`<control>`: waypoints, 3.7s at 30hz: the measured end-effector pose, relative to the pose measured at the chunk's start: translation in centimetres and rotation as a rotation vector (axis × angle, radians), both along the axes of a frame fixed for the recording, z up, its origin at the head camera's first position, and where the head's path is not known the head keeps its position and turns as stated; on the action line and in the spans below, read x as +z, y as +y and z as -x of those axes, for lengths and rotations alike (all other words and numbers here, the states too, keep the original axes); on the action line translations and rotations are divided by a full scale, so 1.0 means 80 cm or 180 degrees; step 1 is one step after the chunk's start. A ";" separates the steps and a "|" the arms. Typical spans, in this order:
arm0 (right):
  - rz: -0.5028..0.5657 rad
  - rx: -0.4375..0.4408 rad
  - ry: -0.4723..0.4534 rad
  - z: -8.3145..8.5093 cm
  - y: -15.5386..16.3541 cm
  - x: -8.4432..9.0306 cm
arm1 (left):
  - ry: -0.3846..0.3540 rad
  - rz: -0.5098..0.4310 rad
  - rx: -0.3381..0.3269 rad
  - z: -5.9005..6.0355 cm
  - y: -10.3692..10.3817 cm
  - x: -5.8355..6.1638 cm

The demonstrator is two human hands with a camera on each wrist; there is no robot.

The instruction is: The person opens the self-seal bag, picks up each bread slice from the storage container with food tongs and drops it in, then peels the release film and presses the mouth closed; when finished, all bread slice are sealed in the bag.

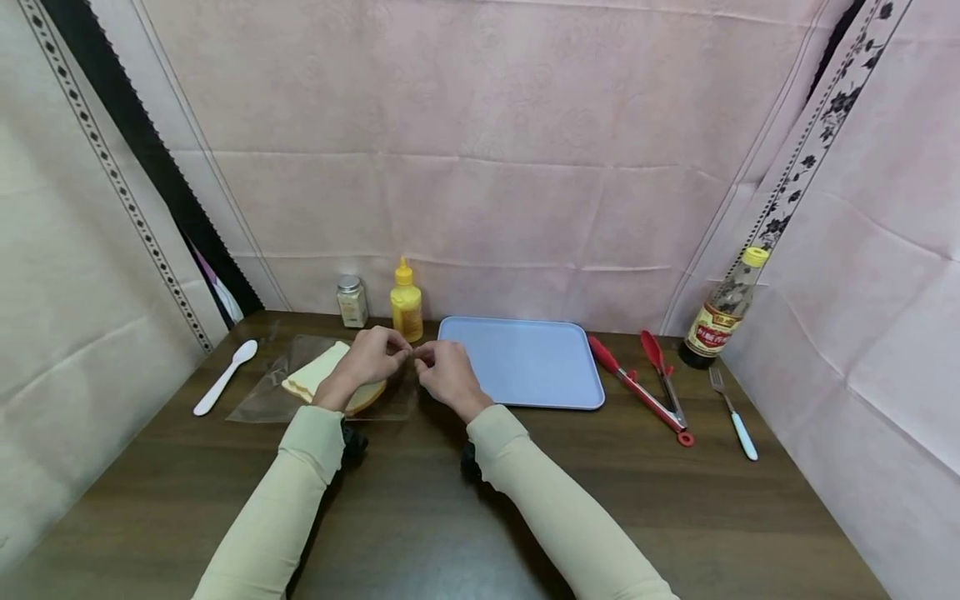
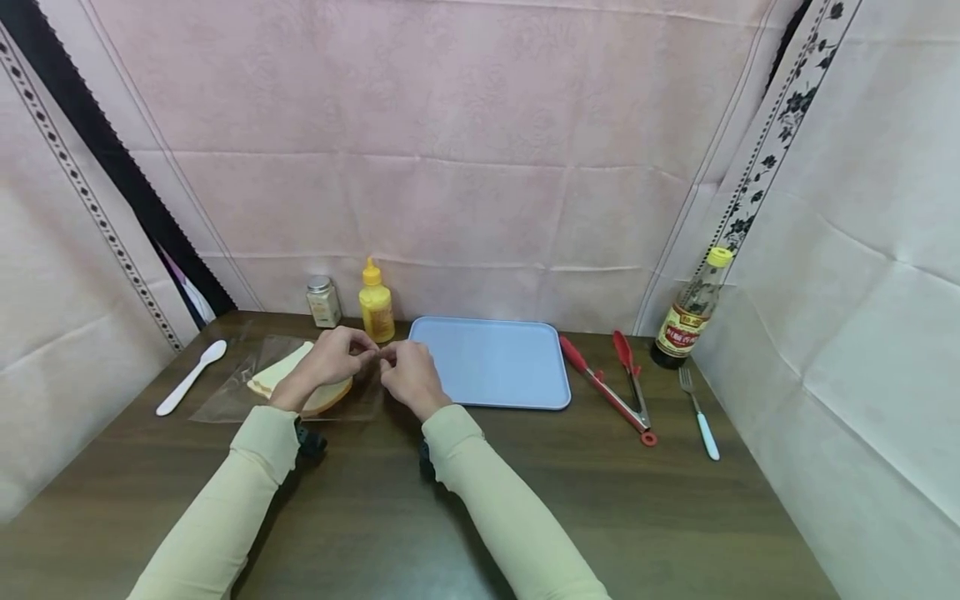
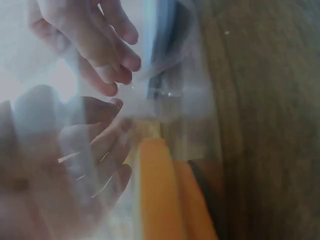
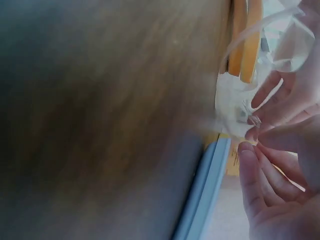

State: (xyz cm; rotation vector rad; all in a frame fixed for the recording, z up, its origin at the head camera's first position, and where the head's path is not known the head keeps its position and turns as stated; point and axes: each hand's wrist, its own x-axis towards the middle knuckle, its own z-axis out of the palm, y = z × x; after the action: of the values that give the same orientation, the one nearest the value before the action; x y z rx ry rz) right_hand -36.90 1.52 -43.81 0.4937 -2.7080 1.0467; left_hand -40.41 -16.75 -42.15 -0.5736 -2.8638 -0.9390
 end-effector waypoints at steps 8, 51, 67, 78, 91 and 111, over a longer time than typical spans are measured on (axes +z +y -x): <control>0.0058 -0.0235 0.0119 0.000 -0.007 0.002 | -0.0082 -0.0059 -0.0089 -0.004 0.003 0.008; 0.0151 0.0071 0.0169 -0.009 -0.001 0.010 | -0.0132 -0.0255 -0.0232 -0.002 -0.024 0.012; -0.0097 -0.0246 0.0595 -0.002 -0.016 0.014 | -0.0006 -0.0099 -0.0459 -0.011 -0.018 0.027; -0.0051 -0.0358 0.0527 -0.004 -0.008 0.011 | 0.0055 -0.0035 -0.0453 -0.012 -0.012 0.026; 0.0190 0.0021 0.0252 -0.019 0.018 0.015 | 0.0012 -0.0233 -0.0091 -0.004 -0.033 0.016; -0.0054 0.1030 -0.0513 -0.060 0.159 0.014 | -0.0151 -0.0377 -0.0113 0.007 -0.042 -0.007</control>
State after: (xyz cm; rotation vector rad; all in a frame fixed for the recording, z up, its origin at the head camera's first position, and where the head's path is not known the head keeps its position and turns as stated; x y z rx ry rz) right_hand -32.09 14.23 -42.72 0.9123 -2.8415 1.1872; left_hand -41.00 -20.14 -42.75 -0.6005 -2.8235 -1.1334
